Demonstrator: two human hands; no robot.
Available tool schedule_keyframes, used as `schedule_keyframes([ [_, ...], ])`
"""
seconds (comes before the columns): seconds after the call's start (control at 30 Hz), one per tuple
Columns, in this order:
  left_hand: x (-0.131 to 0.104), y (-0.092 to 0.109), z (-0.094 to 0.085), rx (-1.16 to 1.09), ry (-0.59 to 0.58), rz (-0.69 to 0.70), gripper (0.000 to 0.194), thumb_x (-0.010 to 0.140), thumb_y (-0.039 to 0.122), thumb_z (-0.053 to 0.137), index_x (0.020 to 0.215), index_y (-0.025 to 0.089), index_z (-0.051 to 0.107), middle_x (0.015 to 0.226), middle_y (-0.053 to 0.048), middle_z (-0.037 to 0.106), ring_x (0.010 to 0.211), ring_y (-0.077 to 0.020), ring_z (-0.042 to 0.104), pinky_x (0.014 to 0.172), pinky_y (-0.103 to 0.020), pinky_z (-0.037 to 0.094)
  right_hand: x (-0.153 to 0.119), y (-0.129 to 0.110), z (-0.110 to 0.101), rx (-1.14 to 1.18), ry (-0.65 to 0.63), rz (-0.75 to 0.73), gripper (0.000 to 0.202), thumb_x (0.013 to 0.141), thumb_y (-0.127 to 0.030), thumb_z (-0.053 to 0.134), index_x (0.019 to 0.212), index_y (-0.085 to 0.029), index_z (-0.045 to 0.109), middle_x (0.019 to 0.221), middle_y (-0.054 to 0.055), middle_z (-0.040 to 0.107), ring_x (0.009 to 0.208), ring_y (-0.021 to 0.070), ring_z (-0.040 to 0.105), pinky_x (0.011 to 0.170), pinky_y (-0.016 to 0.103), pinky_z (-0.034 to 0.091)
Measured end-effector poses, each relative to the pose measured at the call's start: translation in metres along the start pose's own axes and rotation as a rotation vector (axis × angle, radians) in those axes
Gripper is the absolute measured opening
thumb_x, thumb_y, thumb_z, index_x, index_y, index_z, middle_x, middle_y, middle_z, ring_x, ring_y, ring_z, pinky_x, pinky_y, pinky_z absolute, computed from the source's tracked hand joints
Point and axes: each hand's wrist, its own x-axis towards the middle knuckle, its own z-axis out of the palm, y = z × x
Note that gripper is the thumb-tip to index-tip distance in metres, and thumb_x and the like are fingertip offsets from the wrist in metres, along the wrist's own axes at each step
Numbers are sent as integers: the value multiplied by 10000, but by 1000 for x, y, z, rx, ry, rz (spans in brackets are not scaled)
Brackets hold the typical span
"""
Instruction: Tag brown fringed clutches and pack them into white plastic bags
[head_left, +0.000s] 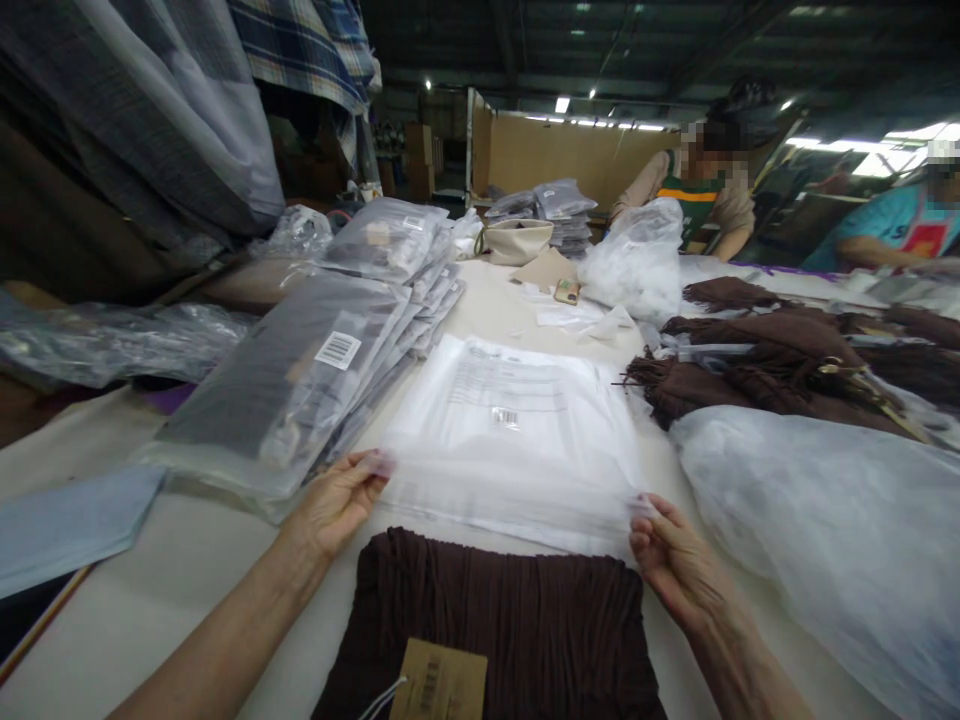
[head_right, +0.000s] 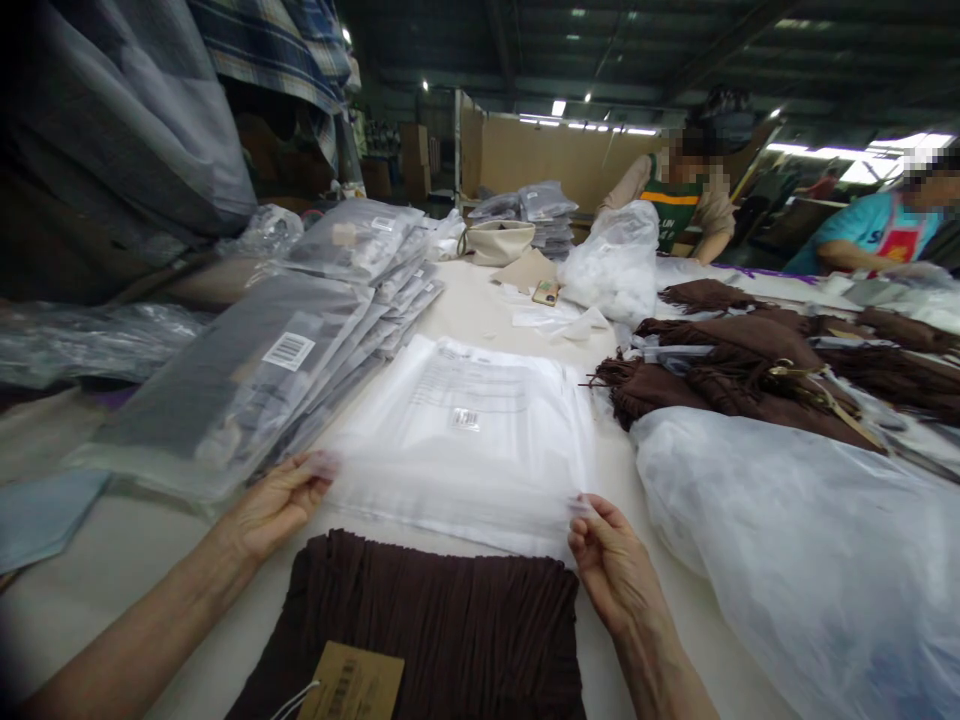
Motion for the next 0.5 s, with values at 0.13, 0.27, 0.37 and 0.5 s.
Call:
schedule_keyframes([
  [0.13,-6,-13,-13,19,-50,44,202,627,163,753,575,136,559,610,4,589,587,-110,578,593,-189,516,6,5,-10,27,-58,68,436,297,-250,882,631,-187,610,587,-47,611,547,92,601,537,168,528],
  [0.27,-26,-27,-36,294,-108,113,289,574,410,768,619,163,626,591,17,596,605,-130,563,604,-168,477,-4,14,-24,-274,-133,-65,342,500,-408,826,624,-175,608,584,-25,615,594,123,606,586,188,504],
  [0.37,-43,-32,-47,689,-53,267,334,609,537,647,653,206,635,593,31,599,629,-156,568,589,-172,449,-18,22,-35,-650,-172,-244,351,672,-519,671,654,-171,630,606,-6,604,620,138,563,579,195,460],
  [0.5,-62,-34,-46,874,84,276,377,654,585,499,670,228,616,581,38,596,585,-171,580,567,-200,456,-41,32,-45,-797,-78,-297,371,746,-538,574,830,-183,643,644,-28,565,622,132,523,555,182,428],
])
